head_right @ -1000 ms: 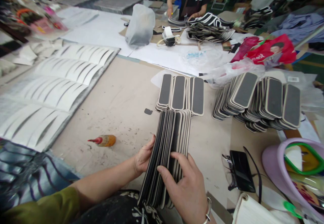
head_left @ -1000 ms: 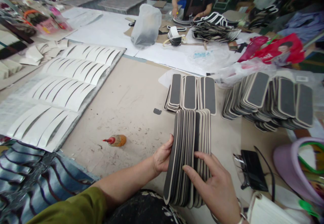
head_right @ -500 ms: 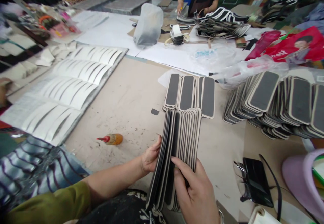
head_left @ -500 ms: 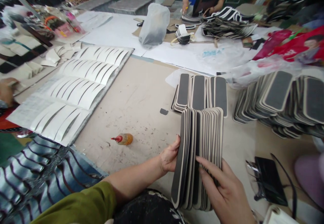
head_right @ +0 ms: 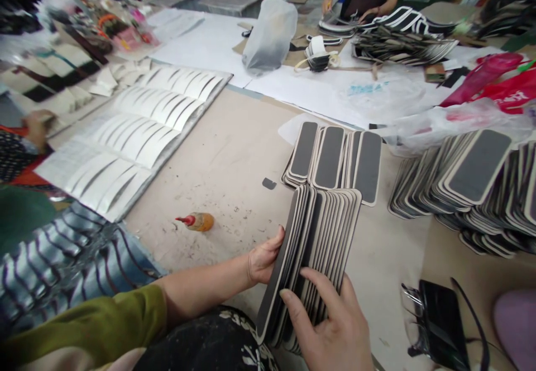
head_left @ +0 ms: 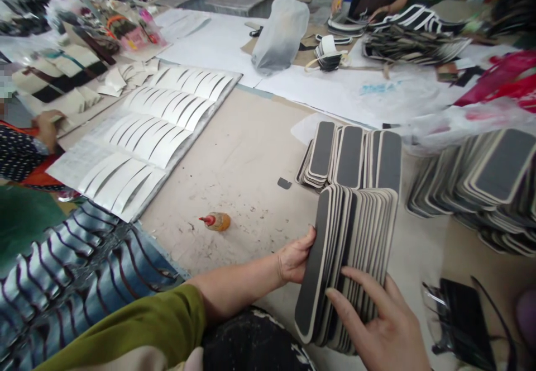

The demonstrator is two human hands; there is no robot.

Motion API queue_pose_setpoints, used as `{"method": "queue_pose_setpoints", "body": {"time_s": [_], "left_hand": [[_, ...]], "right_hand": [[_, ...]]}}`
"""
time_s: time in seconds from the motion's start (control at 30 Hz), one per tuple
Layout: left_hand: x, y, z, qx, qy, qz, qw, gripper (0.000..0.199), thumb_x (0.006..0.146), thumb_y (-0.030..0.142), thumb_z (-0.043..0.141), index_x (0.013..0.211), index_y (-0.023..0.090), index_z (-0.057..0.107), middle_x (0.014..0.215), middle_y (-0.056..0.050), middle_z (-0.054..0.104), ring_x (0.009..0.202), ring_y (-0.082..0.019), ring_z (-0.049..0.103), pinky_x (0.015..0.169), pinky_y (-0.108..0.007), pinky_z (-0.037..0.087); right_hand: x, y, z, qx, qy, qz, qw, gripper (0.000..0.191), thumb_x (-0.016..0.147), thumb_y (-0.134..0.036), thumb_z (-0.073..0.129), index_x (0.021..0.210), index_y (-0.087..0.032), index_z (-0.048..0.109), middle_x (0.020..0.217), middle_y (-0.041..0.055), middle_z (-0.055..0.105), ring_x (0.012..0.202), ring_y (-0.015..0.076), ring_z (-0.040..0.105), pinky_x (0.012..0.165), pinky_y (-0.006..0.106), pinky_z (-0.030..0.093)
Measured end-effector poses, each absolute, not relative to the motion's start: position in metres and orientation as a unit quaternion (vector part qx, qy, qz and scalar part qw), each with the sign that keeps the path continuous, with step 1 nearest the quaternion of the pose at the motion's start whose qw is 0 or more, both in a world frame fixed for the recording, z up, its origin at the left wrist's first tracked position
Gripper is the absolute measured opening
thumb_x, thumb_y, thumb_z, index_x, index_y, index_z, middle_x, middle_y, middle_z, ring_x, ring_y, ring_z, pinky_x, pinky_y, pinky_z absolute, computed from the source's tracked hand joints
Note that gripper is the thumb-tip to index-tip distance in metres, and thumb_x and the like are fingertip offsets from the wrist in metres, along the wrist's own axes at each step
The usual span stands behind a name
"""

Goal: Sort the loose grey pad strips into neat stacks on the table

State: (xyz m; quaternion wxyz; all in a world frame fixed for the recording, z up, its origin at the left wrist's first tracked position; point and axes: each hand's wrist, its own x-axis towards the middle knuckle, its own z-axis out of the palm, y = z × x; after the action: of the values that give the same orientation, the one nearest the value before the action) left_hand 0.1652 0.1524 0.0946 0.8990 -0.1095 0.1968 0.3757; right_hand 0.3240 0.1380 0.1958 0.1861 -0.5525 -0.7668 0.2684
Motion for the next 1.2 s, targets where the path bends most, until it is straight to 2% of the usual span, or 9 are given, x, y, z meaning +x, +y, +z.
{"method": "queue_pose_setpoints", "body": {"time_s": [0.27, 0.63, 0.77, 0.87, 0.93, 1.03, 1.13, 1.2], "left_hand": [[0.166, 0.153, 0.094, -0.113, 0.206, 0.366, 0.9, 0.078, 0.082, 0.068, 0.024, 0.107, 0.006, 0.062, 0.085, -0.012, 0.071, 0.079, -0.02, 0.065, 0.093, -0.034, 0.037], [0.166, 0.156, 0.098, -0.112, 0.205, 0.376, 0.896, 0.077, 0.082, 0.068, 0.024, 0.105, 0.006, 0.063, 0.087, -0.013, 0.071, 0.079, -0.02, 0.065, 0.092, -0.035, 0.037], [0.163, 0.159, 0.099, -0.14, 0.217, 0.376, 0.89, 0.075, 0.084, 0.066, 0.024, 0.106, 0.005, 0.062, 0.088, -0.012, 0.071, 0.079, -0.02, 0.065, 0.092, -0.035, 0.038], [0.162, 0.161, 0.101, -0.14, 0.208, 0.362, 0.898, 0.079, 0.082, 0.069, 0.024, 0.112, 0.004, 0.059, 0.094, -0.014, 0.07, 0.087, -0.023, 0.065, 0.094, -0.037, 0.037], [0.164, 0.162, 0.104, -0.126, 0.213, 0.357, 0.901, 0.08, 0.081, 0.07, 0.028, 0.114, 0.004, 0.058, 0.096, -0.016, 0.07, 0.094, -0.024, 0.064, 0.096, -0.038, 0.036], [0.17, 0.161, 0.105, -0.09, 0.254, 0.376, 0.887, 0.073, 0.082, 0.065, 0.035, 0.115, 0.005, 0.059, 0.097, -0.016, 0.07, 0.101, -0.026, 0.062, 0.097, -0.037, 0.038], [0.175, 0.159, 0.097, -0.068, 0.284, 0.38, 0.878, 0.066, 0.082, 0.062, 0.041, 0.115, 0.008, 0.06, 0.098, -0.014, 0.07, 0.103, -0.026, 0.062, 0.096, -0.036, 0.04], [0.177, 0.158, 0.089, -0.067, 0.287, 0.371, 0.881, 0.063, 0.082, 0.06, 0.043, 0.114, 0.009, 0.061, 0.099, -0.014, 0.07, 0.103, -0.026, 0.062, 0.096, -0.036, 0.041]], "right_hand": [[0.32, 0.139, 0.198, -0.565, -0.767, 0.242, 0.184, 0.038, 0.073, -0.054, 0.062, 0.097, -0.024, 0.062, 0.085, 0.0044, 0.053, 0.077, 0.0222, 0.062, 0.063, 0.032, 0.051], [0.317, 0.142, 0.195, -0.585, -0.755, 0.242, 0.17, 0.039, 0.074, -0.056, 0.059, 0.097, -0.024, 0.061, 0.083, 0.0041, 0.052, 0.071, 0.0206, 0.061, 0.058, 0.031, 0.049], [0.319, 0.144, 0.193, -0.591, -0.74, 0.279, 0.158, 0.034, 0.075, -0.051, 0.059, 0.098, -0.025, 0.059, 0.085, 0.0038, 0.053, 0.078, 0.0221, 0.061, 0.065, 0.033, 0.05], [0.32, 0.147, 0.188, -0.595, -0.727, 0.293, 0.174, 0.034, 0.076, -0.044, 0.058, 0.103, -0.024, 0.055, 0.092, 0.0051, 0.056, 0.089, 0.0241, 0.059, 0.074, 0.037, 0.05], [0.317, 0.147, 0.184, -0.604, -0.717, 0.289, 0.194, 0.041, 0.075, -0.036, 0.055, 0.113, -0.022, 0.048, 0.105, 0.0077, 0.055, 0.1, 0.026, 0.056, 0.082, 0.04, 0.049], [0.308, 0.144, 0.173, -0.616, -0.699, 0.303, 0.198, 0.066, 0.072, -0.022, 0.049, 0.135, -0.019, 0.029, 0.129, 0.0128, 0.043, 0.118, 0.0292, 0.047, 0.09, 0.042, 0.046], [0.298, 0.141, 0.154, -0.632, -0.677, 0.325, 0.192, 0.086, 0.068, -0.02, 0.05, 0.145, -0.019, 0.01, 0.141, 0.0149, 0.031, 0.122, 0.0329, 0.045, 0.086, 0.042, 0.049], [0.295, 0.14, 0.141, -0.639, -0.665, 0.332, 0.198, 0.092, 0.065, -0.015, 0.05, 0.145, -0.02, 0.007, 0.142, 0.0149, 0.031, 0.119, 0.0335, 0.048, 0.085, 0.041, 0.05]]}}
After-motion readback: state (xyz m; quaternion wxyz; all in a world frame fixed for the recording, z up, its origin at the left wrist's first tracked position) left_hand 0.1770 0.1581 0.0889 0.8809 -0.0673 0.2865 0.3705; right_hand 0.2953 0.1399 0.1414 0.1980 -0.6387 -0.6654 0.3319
